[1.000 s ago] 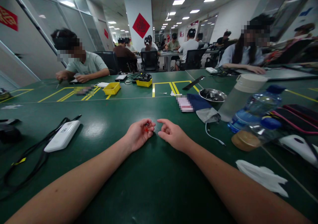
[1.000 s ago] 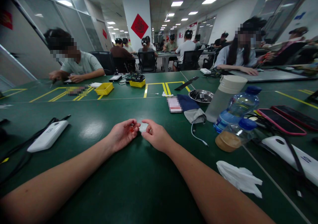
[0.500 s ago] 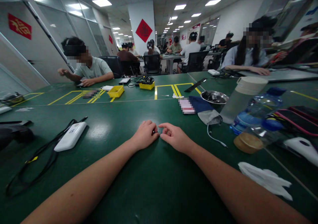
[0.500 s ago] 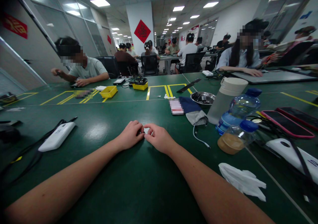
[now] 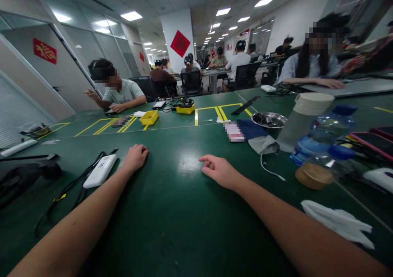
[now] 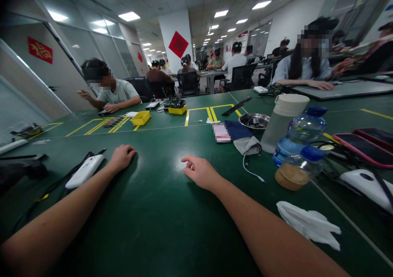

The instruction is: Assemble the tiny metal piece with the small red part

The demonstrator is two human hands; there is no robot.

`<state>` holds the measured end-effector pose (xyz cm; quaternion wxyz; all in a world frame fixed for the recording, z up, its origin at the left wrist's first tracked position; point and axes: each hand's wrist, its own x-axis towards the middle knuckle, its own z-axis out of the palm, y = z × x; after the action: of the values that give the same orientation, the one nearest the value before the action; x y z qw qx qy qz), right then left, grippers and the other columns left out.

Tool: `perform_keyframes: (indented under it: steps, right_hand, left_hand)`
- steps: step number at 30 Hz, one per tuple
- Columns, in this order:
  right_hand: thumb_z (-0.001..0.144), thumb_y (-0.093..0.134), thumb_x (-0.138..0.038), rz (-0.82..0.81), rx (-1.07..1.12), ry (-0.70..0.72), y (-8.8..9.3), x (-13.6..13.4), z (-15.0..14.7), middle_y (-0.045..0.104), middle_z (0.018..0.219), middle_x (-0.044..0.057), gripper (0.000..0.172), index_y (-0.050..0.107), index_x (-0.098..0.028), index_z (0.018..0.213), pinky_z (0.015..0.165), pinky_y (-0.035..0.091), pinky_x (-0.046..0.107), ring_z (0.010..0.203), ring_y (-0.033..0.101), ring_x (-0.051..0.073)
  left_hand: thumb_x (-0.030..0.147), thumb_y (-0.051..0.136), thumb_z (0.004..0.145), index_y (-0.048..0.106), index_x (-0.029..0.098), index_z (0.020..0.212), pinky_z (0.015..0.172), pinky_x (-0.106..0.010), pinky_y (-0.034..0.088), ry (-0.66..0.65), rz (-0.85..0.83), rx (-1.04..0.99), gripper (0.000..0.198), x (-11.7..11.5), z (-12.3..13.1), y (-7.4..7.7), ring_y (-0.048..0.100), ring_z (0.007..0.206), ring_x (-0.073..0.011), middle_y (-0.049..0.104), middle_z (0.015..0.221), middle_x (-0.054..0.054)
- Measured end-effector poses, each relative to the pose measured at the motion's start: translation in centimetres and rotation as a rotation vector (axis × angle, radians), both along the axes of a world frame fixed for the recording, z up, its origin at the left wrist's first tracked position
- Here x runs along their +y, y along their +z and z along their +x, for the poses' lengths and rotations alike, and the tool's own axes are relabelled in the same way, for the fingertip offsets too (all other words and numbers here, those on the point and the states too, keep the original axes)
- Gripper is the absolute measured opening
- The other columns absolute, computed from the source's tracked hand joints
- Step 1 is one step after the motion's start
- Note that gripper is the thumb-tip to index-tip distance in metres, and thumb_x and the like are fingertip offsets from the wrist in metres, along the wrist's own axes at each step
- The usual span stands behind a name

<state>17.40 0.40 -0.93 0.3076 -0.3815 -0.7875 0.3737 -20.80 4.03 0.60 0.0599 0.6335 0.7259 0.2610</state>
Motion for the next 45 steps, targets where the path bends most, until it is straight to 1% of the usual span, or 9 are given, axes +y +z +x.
perform_keyframes:
  steps: [6,10,14,19,29,36,38,40,45]
  right_hand:
    - [0.084,0.061,-0.021,0.007,-0.008,-0.004,0.2,-0.1,0.1,0.065,0.086,0.002,0.034,0.063,-0.017,0.118,0.062,0.041,0.025,0.062,0.054,0.010]
    - [0.084,0.061,-0.020,0.013,-0.016,0.000,0.3,-0.1,0.1,0.065,0.085,0.002,0.033,0.063,-0.017,0.117,0.062,0.041,0.025,0.062,0.055,0.011]
    - [0.084,0.061,-0.021,0.010,-0.013,0.001,0.2,-0.1,0.1,0.065,0.086,0.002,0.033,0.063,-0.017,0.118,0.062,0.041,0.025,0.062,0.055,0.011]
    - [0.084,0.061,-0.020,-0.006,0.001,-0.003,0.2,-0.1,0.0,0.065,0.085,0.001,0.034,0.062,-0.017,0.118,0.062,0.042,0.025,0.062,0.054,0.010]
    - [0.085,0.058,-0.020,-0.113,0.127,-0.025,-0.5,0.5,0.0,0.063,0.084,0.001,0.034,0.060,-0.016,0.118,0.062,0.046,0.025,0.062,0.059,0.011]
    - [0.080,0.059,-0.011,0.076,0.040,-0.109,-0.5,0.4,-0.3,0.066,0.087,0.003,0.019,0.066,-0.017,0.097,0.072,0.050,0.028,0.074,0.062,0.014]
    - [0.078,0.058,-0.008,0.110,0.041,-0.101,-0.6,0.5,-0.3,0.066,0.093,0.005,0.020,0.066,-0.017,0.094,0.076,0.051,0.029,0.078,0.064,0.014]
    - [0.077,0.057,-0.005,0.099,0.066,-0.093,-0.8,0.6,-0.4,0.064,0.097,0.005,0.024,0.065,-0.017,0.096,0.079,0.052,0.030,0.082,0.066,0.015]
    - [0.073,0.053,0.002,0.144,0.127,-0.041,-0.9,0.7,-0.3,0.060,0.103,0.006,0.036,0.063,-0.018,0.101,0.092,0.051,0.032,0.098,0.064,0.017]
  left_hand:
    - [0.042,0.048,0.082,0.063,0.019,0.082,0.091,-0.044,0.043,0.259,0.052,-0.267,0.027,-0.8,-5.1,0.8,0.060,0.101,-0.0327,0.069,0.096,-0.014]
    - [0.049,0.023,0.092,0.062,0.015,0.096,0.082,-0.041,0.048,0.351,0.088,-0.492,0.051,-0.4,-5.4,0.7,0.064,0.098,-0.0281,0.070,0.104,-0.015]
    - [0.058,0.016,0.093,0.062,0.013,0.102,0.084,-0.039,0.048,0.328,0.106,-0.644,0.065,0.4,-4.2,0.4,0.064,0.104,-0.0281,0.070,0.110,-0.017]
    - [0.062,0.020,0.094,0.062,0.014,0.113,0.090,-0.040,0.046,0.102,0.062,-0.774,0.067,1.1,0.2,-0.1,0.065,0.106,-0.0271,0.071,0.111,-0.014]
    - [0.062,0.032,0.094,0.062,0.012,0.114,0.099,-0.040,0.043,-0.538,-0.220,-1.262,0.061,-0.5,14.6,-0.3,0.065,0.102,-0.0242,0.072,0.102,-0.015]
    - [0.058,0.043,0.092,0.062,0.015,0.115,0.105,-0.040,0.041,-0.511,-0.266,-1.572,0.052,-3.9,19.8,-0.1,0.056,0.120,-0.0250,0.064,0.122,-0.017]
    - [0.051,0.048,0.091,0.061,0.016,0.115,0.105,-0.041,0.041,-0.480,-0.282,-1.497,0.044,-4.3,19.9,-0.2,0.055,0.121,-0.0261,0.062,0.125,-0.016]
    - [0.032,0.059,0.085,0.063,0.018,0.114,0.105,-0.043,0.040,-0.457,-0.242,-1.230,0.032,-4.4,19.7,-0.4,0.056,0.118,-0.0268,0.062,0.123,-0.014]
    - [0.002,0.056,0.070,0.066,0.022,0.118,0.098,-0.043,0.042,-0.558,-0.073,-0.545,0.053,-4.1,18.9,-0.6,0.061,0.094,-0.0256,0.067,0.108,-0.010]
